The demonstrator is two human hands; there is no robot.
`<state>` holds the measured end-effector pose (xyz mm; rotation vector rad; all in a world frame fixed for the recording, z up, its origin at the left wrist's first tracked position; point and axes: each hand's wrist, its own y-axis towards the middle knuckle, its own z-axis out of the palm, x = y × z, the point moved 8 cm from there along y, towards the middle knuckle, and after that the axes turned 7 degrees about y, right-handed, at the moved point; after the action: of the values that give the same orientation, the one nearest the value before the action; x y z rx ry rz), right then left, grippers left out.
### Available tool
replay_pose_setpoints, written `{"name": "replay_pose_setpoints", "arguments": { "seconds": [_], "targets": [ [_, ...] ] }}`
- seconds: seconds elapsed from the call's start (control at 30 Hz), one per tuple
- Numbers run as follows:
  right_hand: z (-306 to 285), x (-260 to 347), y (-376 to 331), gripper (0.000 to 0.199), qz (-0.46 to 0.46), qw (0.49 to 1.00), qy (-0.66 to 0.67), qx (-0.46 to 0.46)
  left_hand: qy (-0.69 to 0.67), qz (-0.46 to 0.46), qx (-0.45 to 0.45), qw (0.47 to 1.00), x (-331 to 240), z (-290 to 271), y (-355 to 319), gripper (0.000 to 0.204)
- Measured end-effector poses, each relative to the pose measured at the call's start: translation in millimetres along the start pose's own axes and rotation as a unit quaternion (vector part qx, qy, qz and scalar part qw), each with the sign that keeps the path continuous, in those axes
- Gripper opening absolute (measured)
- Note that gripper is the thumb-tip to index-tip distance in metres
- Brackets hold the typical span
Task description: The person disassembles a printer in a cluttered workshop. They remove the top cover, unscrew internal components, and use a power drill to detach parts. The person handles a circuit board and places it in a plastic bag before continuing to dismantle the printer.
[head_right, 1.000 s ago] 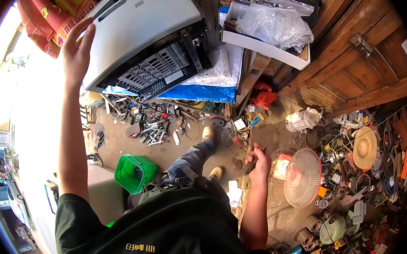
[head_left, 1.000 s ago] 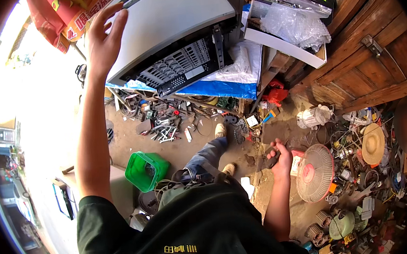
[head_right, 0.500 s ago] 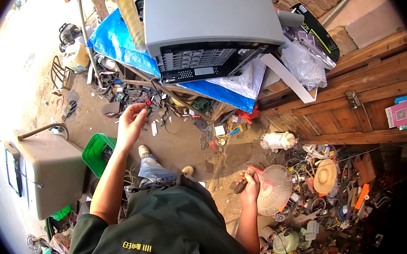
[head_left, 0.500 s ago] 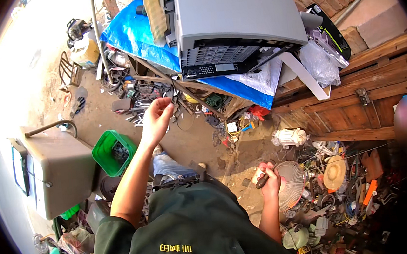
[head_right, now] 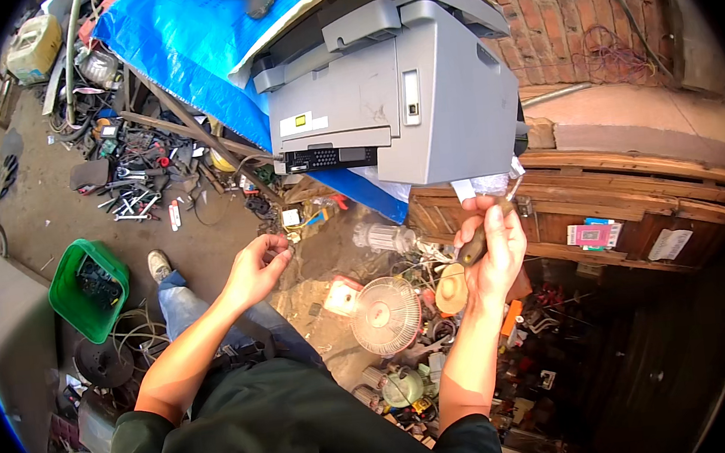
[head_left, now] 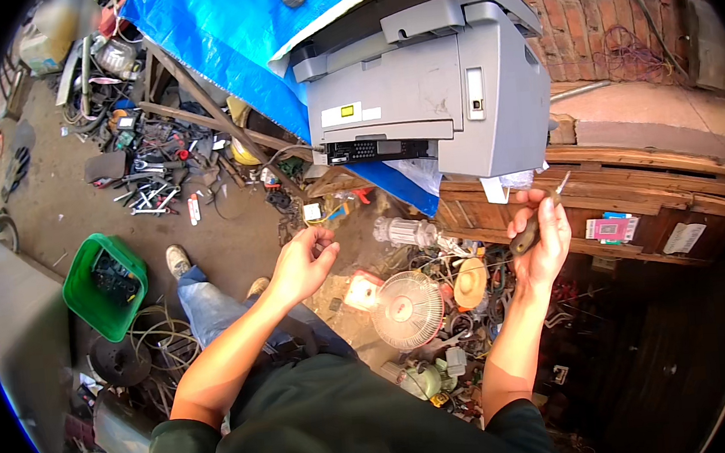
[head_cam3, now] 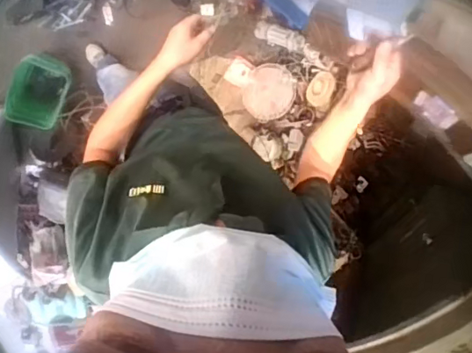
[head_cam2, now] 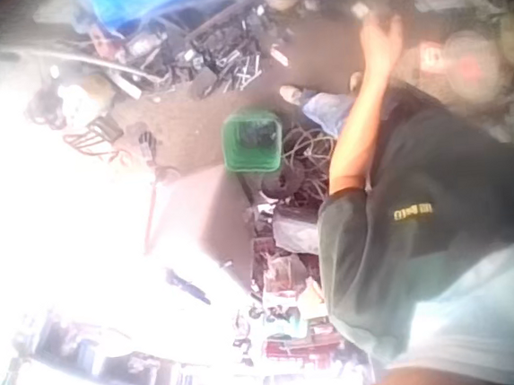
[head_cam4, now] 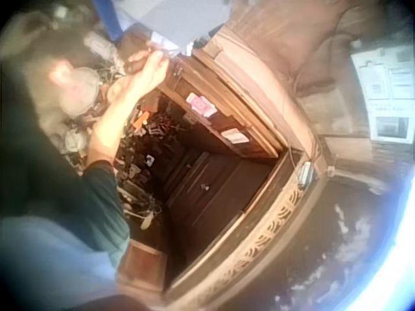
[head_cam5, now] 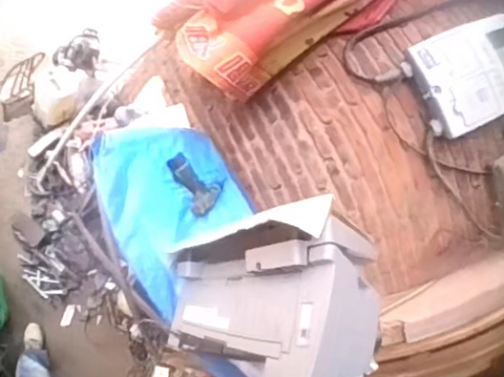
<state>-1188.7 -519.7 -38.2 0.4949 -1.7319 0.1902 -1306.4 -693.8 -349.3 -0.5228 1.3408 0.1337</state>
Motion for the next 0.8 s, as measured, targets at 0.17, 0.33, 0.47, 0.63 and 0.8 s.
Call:
{"name": "replay_pose_setpoints", "arguments": {
  "seconds": [0.17, 0.33, 0.47, 0.63, 0.8],
  "targets": [
    [54.8, 33.3, 49.4, 0.035, -0.046, 0.998, -0.033, 0.009, -0.048, 0.025, 0.037, 0.998, -21.7, 0.5, 15.8, 0.027],
    [67.4, 18.2, 79.6, 0.037, -0.026, 0.999, 0.018, 0.034, -0.103, 0.036, 0.062, 0.992, -35.5, 6.9, 25.9, 0.027],
    [70.4, 5.8, 88.5, 0.039, -0.015, 0.999, 0.041, 0.02, -0.151, 0.012, 0.064, 0.986, -31.6, 9.6, 35.4, 0.025],
    [63.4, 4.1, 86.5, 0.044, -0.037, 0.994, 0.099, 0.011, -0.181, 0.018, 0.064, 0.981, -42.9, 14.2, 45.7, 0.023],
    [64.8, 4.0, 89.6, 0.045, -0.042, 0.994, 0.103, 0.015, -0.232, 0.032, 0.077, 0.969, -59.8, 22.4, 57.2, 0.019]
  ]
}}
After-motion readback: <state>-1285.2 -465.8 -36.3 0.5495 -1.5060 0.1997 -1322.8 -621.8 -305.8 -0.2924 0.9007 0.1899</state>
